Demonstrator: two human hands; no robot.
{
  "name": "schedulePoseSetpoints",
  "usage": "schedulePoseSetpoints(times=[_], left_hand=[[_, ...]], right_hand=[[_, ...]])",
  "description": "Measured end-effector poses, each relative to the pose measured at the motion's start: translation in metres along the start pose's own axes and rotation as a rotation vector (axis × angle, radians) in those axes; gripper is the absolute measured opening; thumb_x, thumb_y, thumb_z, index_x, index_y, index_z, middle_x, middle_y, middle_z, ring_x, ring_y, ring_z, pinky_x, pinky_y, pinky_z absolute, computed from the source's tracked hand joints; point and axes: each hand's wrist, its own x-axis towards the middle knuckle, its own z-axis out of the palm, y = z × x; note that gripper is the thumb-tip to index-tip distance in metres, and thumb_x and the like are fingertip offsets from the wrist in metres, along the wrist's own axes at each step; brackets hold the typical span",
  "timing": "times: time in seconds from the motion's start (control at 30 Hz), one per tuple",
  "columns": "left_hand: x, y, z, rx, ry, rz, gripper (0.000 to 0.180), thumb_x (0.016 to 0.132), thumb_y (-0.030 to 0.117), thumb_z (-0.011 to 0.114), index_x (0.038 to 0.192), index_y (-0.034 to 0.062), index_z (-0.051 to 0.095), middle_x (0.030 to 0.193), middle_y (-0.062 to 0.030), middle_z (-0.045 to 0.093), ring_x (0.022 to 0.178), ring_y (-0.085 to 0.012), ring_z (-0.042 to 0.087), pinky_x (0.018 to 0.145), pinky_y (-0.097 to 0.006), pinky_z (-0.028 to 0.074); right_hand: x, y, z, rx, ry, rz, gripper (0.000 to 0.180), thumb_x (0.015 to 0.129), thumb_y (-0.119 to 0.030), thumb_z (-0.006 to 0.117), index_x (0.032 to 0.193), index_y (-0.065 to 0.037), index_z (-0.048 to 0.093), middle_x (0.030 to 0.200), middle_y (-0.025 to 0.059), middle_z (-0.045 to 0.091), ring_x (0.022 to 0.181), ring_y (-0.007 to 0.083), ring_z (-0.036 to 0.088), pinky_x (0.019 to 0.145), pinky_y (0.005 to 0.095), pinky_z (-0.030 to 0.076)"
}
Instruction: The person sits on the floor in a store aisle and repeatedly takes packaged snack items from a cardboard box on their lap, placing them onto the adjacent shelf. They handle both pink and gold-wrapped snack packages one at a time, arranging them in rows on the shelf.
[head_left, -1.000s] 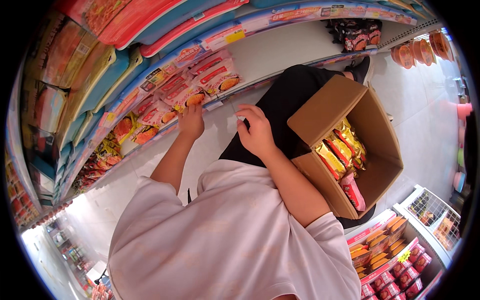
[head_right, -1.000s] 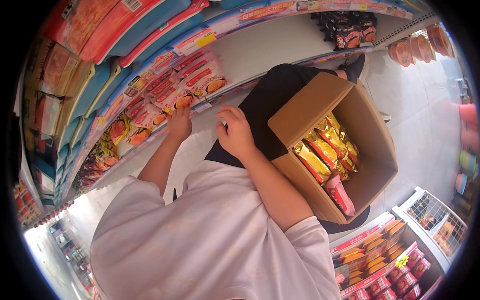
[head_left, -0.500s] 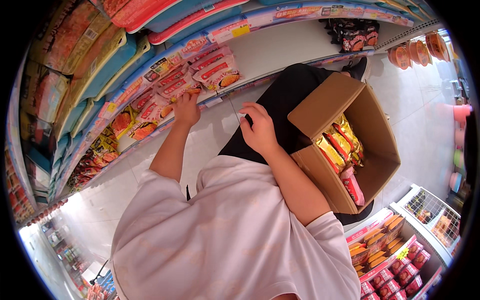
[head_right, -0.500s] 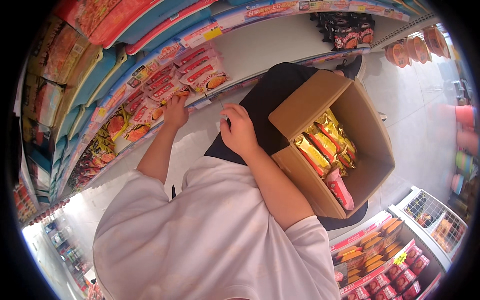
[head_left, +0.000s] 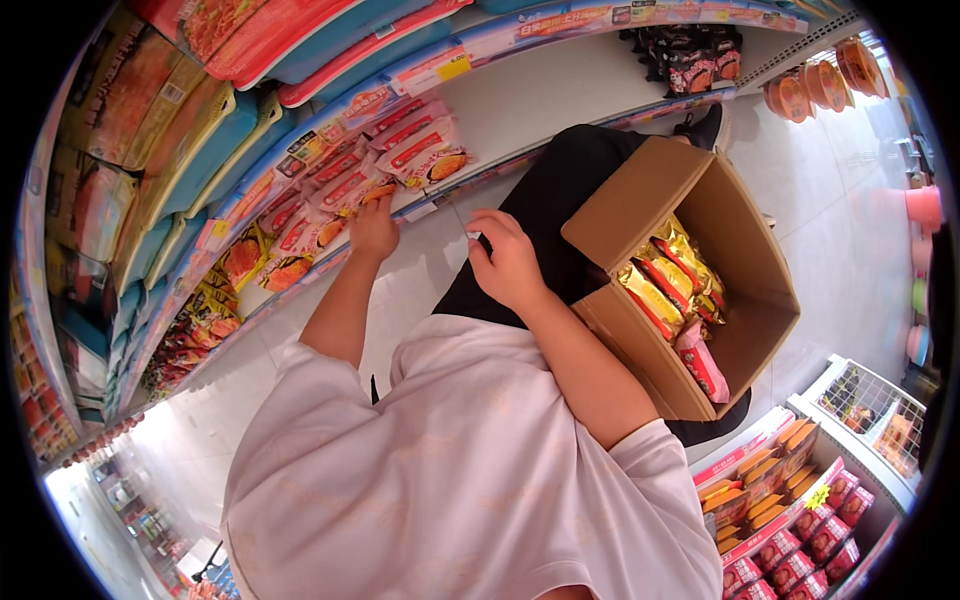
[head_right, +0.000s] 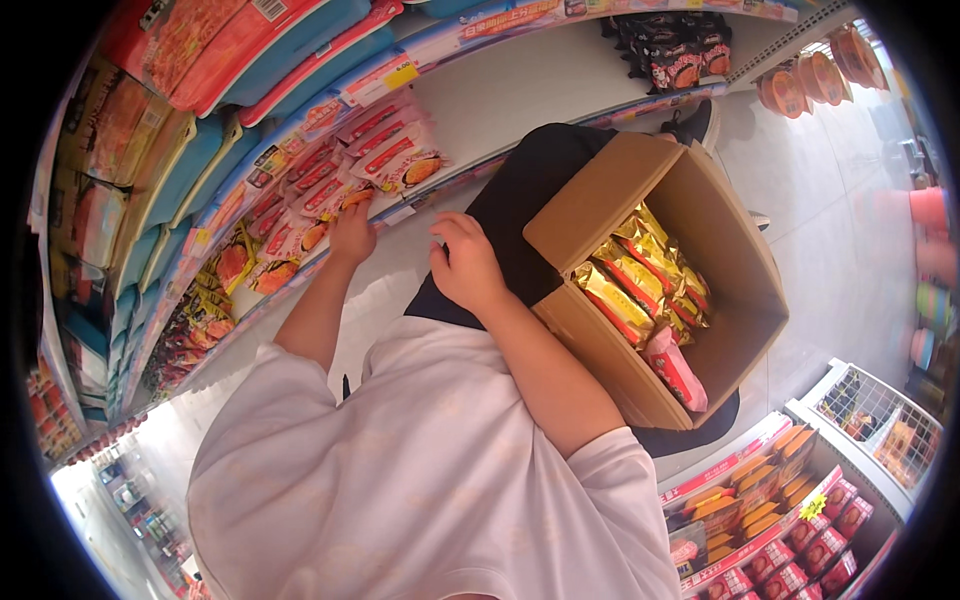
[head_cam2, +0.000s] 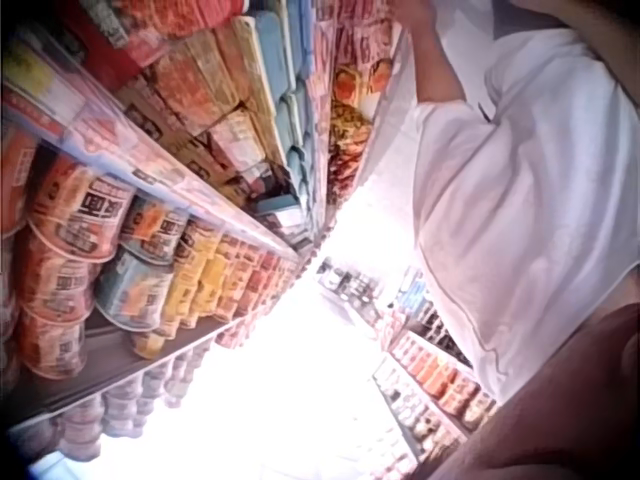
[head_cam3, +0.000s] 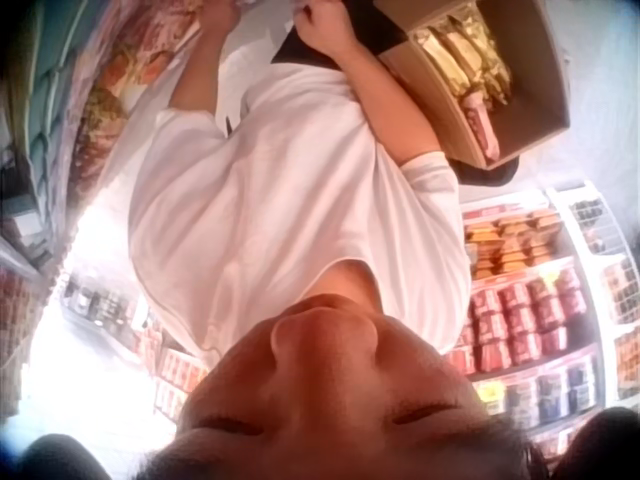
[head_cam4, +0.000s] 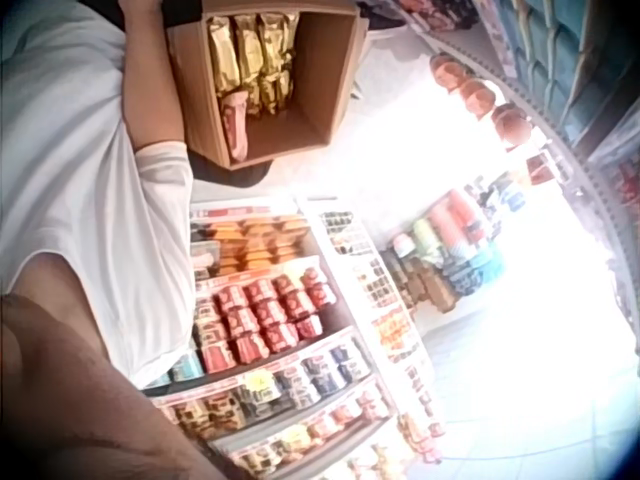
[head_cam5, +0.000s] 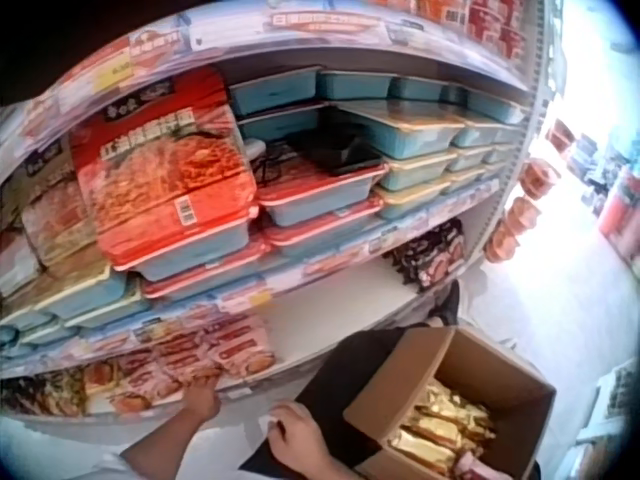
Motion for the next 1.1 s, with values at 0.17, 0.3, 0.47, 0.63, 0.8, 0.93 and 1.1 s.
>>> schedulePoseSetpoints(times=[0.17,0.3,0.47,0.63,0.8,0.93,1.1], left_hand=[[0.004,-0.009,0.004,0.001,0.056,0.039,0.061,0.088,0.019,0.073,0.146,0.0197,0.052,0.138,-0.0110,0.061,0.130,-0.0321,0.058,0.106,-0.057,0.043],[0.008,-0.012,0.001,-0.007,0.051,0.043,0.061,0.087,0.021,0.074,0.144,0.0211,0.053,0.139,-0.0106,0.061,0.131,-0.0319,0.058,0.105,-0.056,0.044],[0.009,-0.013,-0.002,-0.006,0.059,0.047,0.057,0.089,0.026,0.073,0.143,0.0210,0.054,0.140,-0.0115,0.061,0.133,-0.0324,0.057,0.107,-0.056,0.044],[0.010,-0.009,-0.012,-0.016,-0.008,0.015,0.059,0.089,0.033,0.073,0.143,0.0203,0.054,0.145,-0.0122,0.059,0.136,-0.0331,0.055,0.108,-0.057,0.044],[0.017,-0.002,-0.014,-0.083,-0.045,-0.006,0.064,0.088,0.031,0.074,0.147,0.0192,0.053,0.152,-0.0105,0.056,0.140,-0.0342,0.053,0.111,-0.057,0.044],[0.023,-0.014,0.001,-0.177,-0.001,0.102,0.062,0.087,0.028,0.076,0.144,0.0141,0.057,0.148,-0.0134,0.060,0.138,-0.0355,0.056,0.110,-0.051,0.047],[0.028,-0.025,0.005,-0.286,-0.113,0.081,0.044,0.089,0.024,0.075,0.128,0.0052,0.066,0.122,-0.0241,0.071,0.115,-0.0403,0.068,0.096,-0.047,0.055]], right_hand=[[-0.001,0.000,-0.002,0.011,0.001,-0.023,0.019,0.084,0.000,0.068,0.103,0.001,0.067,0.120,0.0207,0.067,0.111,0.0428,0.063,0.097,0.0470,0.053],[-0.002,-0.001,-0.002,0.019,0.004,-0.020,0.019,0.084,0.000,0.068,0.103,0.001,0.067,0.119,0.0203,0.067,0.110,0.0424,0.063,0.096,0.0467,0.053],[-0.003,-0.001,-0.002,0.016,-0.001,-0.021,0.018,0.084,0.000,0.068,0.102,0.001,0.067,0.119,0.0200,0.067,0.111,0.0423,0.064,0.097,0.0465,0.053],[-0.006,-0.004,-0.002,-0.024,-0.026,-0.039,0.019,0.084,-0.001,0.068,0.103,0.001,0.068,0.119,0.0195,0.068,0.112,0.0418,0.064,0.098,0.0465,0.053],[-0.019,-0.038,-0.017,-0.011,-0.265,-0.025,0.019,0.086,-0.005,0.069,0.104,0.000,0.069,0.117,0.0180,0.068,0.113,0.0402,0.064,0.097,0.0473,0.053],[-0.026,-0.104,-0.077,0.105,-0.528,-0.049,0.021,0.090,-0.010,0.068,0.109,-0.001,0.069,0.117,0.0174,0.068,0.111,0.0388,0.066,0.097,0.0472,0.054],[-0.044,-0.147,-0.211,0.050,-0.352,0.061,0.026,0.091,-0.009,0.074,0.115,0.000,0.071,0.121,0.0184,0.070,0.111,0.0361,0.068,0.094,0.0429,0.056]])
